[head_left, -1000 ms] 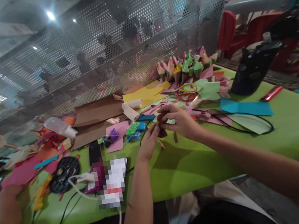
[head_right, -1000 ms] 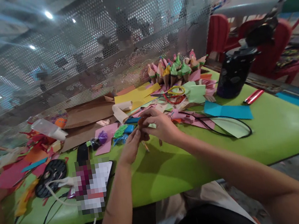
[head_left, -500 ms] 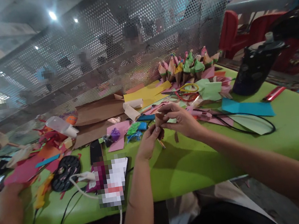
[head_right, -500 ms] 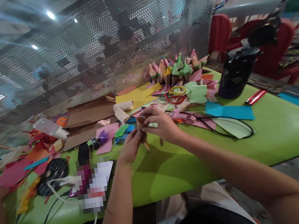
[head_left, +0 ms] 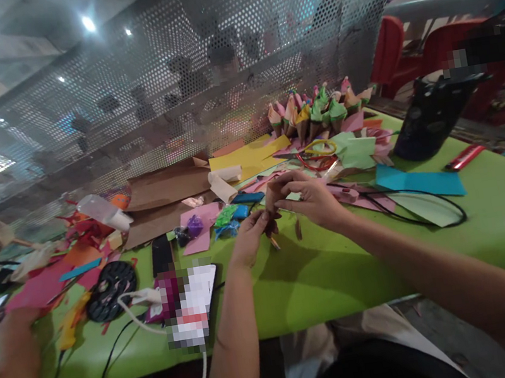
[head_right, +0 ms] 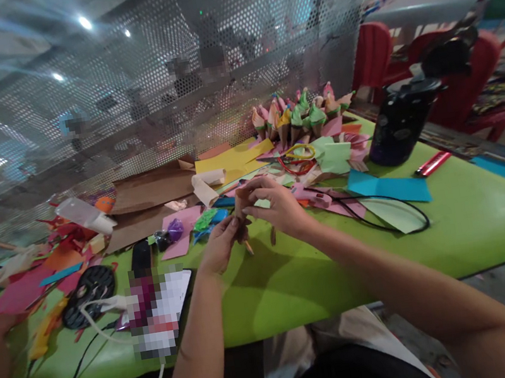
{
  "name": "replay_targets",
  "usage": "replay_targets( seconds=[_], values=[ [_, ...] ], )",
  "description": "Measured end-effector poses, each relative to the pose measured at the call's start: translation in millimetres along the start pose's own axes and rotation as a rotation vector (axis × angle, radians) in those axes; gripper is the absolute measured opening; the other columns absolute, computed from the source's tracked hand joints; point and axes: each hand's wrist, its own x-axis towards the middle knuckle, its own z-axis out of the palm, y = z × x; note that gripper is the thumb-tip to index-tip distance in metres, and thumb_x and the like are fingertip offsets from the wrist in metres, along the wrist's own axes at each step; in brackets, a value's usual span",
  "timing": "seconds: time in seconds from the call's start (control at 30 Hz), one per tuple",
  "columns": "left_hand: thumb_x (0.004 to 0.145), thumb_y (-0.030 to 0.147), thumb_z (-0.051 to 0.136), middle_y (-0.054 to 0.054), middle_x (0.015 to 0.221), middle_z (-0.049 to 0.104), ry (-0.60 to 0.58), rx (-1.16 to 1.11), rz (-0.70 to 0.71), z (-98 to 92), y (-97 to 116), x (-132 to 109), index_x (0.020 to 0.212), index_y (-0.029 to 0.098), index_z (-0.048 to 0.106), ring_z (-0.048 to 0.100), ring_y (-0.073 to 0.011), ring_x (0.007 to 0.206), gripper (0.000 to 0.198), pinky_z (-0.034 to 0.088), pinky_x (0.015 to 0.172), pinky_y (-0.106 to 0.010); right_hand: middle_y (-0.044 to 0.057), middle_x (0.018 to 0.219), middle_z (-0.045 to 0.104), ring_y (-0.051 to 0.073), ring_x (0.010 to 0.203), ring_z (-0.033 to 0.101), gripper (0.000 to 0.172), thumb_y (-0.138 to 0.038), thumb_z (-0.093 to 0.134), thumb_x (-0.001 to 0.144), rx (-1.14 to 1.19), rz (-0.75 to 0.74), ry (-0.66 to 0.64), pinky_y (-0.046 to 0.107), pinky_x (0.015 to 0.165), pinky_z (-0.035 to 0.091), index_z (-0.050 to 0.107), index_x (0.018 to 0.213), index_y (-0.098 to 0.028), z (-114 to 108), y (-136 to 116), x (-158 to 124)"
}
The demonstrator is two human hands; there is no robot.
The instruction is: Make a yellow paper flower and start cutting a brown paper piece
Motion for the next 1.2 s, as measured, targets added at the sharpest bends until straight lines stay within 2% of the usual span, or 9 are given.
replay_targets(
  seconds=[0.2,0.33,0.47,0.57,0.67,0.77,0.87,1.0,1.2],
  values=[
    [0.079,0.064,0.075,-0.001,0.064,0.064,0.035,0.024,0.010,-0.9,-0.4,0.0,0.089,0.016,0.073,0.055,-0.0125,0.060,0.049,0.039,0.059,-0.026,0.008,0.111,0.071,0.027,0.111,0.064,0.017,-0.036,0.077,0.081,0.030,0.074,0.034,0.049,0.102,0.050,0.070,0.072,-0.024,0.5,3.3,1.1],
    [0.073,0.054,0.084,-0.001,0.079,0.070,0.081,0.110,0.068,1.6,4.7,-0.7,0.103,0.018,0.071,0.060,-0.0146,0.070,0.049,0.044,0.066,-0.027,0.008,0.114,0.070,0.027,0.110,0.063,0.017,-0.037,0.078,0.077,0.088,0.208,0.058,0.045,0.098,0.051,0.073,0.070,-0.023,-3.0,7.1,2.7],
    [0.080,0.051,0.077,0.000,0.071,0.068,0.131,0.255,0.133,3.5,7.4,-0.3,0.089,0.019,0.071,0.059,-0.0147,0.067,0.034,0.043,0.066,-0.028,0.008,0.114,0.068,0.027,0.112,0.062,0.016,-0.040,0.079,0.075,0.132,0.261,0.057,0.046,0.100,0.049,0.078,0.076,-0.024,-4.1,8.7,2.9],
    [0.083,0.050,0.074,0.001,0.063,0.066,0.200,0.310,0.154,2.4,7.8,0.0,0.080,0.019,0.070,0.056,-0.0138,0.060,0.031,0.041,0.062,-0.027,0.008,0.106,0.069,0.026,0.101,0.062,0.022,-0.043,0.081,0.071,0.129,0.287,0.071,0.043,0.089,0.051,0.074,0.067,-0.023,-3.8,8.3,3.3],
    [0.081,0.049,0.076,0.000,0.066,0.068,0.249,0.240,0.157,0.9,7.6,0.9,0.083,0.019,0.071,0.059,-0.0142,0.063,0.030,0.044,0.063,-0.027,0.005,0.085,0.065,0.023,0.084,0.060,0.030,-0.046,0.082,0.069,0.162,0.371,0.031,0.038,0.076,0.050,0.067,0.060,-0.022,-2.9,6.5,3.9],
    [0.073,0.048,0.083,-0.003,0.083,0.075,0.253,0.099,0.149,0.9,5.9,2.6,0.094,0.018,0.073,0.066,-0.0162,0.075,0.038,0.049,0.069,-0.028,0.001,0.070,0.059,0.020,0.074,0.057,0.033,-0.047,0.080,0.070,0.253,0.456,-0.008,0.035,0.071,0.047,0.064,0.059,-0.021,-0.5,4.0,3.2],
    [0.067,0.044,0.089,-0.004,0.094,0.077,0.236,0.028,0.142,1.8,3.8,3.5,0.100,0.019,0.073,0.068,-0.0157,0.078,0.045,0.052,0.073,-0.028,0.001,0.069,0.062,0.018,0.072,0.057,0.034,-0.049,0.082,0.067,0.359,0.515,-0.006,0.034,0.072,0.047,0.065,0.062,-0.020,3.3,1.6,0.8],
    [0.069,0.045,0.088,-0.003,0.091,0.077,0.249,-0.011,0.151,1.8,3.4,2.4,0.101,0.019,0.074,0.066,-0.0129,0.071,0.044,0.053,0.071,-0.028,-0.001,0.066,0.061,0.017,0.070,0.056,0.040,-0.054,0.087,0.062,0.418,0.593,-0.051,0.033,0.072,0.046,0.066,0.065,-0.019,6.0,-1.5,-1.5],
    [0.068,0.043,0.089,-0.005,0.102,0.078,0.224,-0.029,0.150,0.3,3.9,2.5,0.106,0.022,0.075,0.068,-0.0148,0.078,0.046,0.053,0.071,-0.027,0.001,0.071,0.066,0.019,0.074,0.060,0.043,-0.058,0.086,0.062,0.418,0.592,-0.100,0.034,0.077,0.049,0.069,0.067,-0.020,3.0,-5.5,1.0]
  ],
)
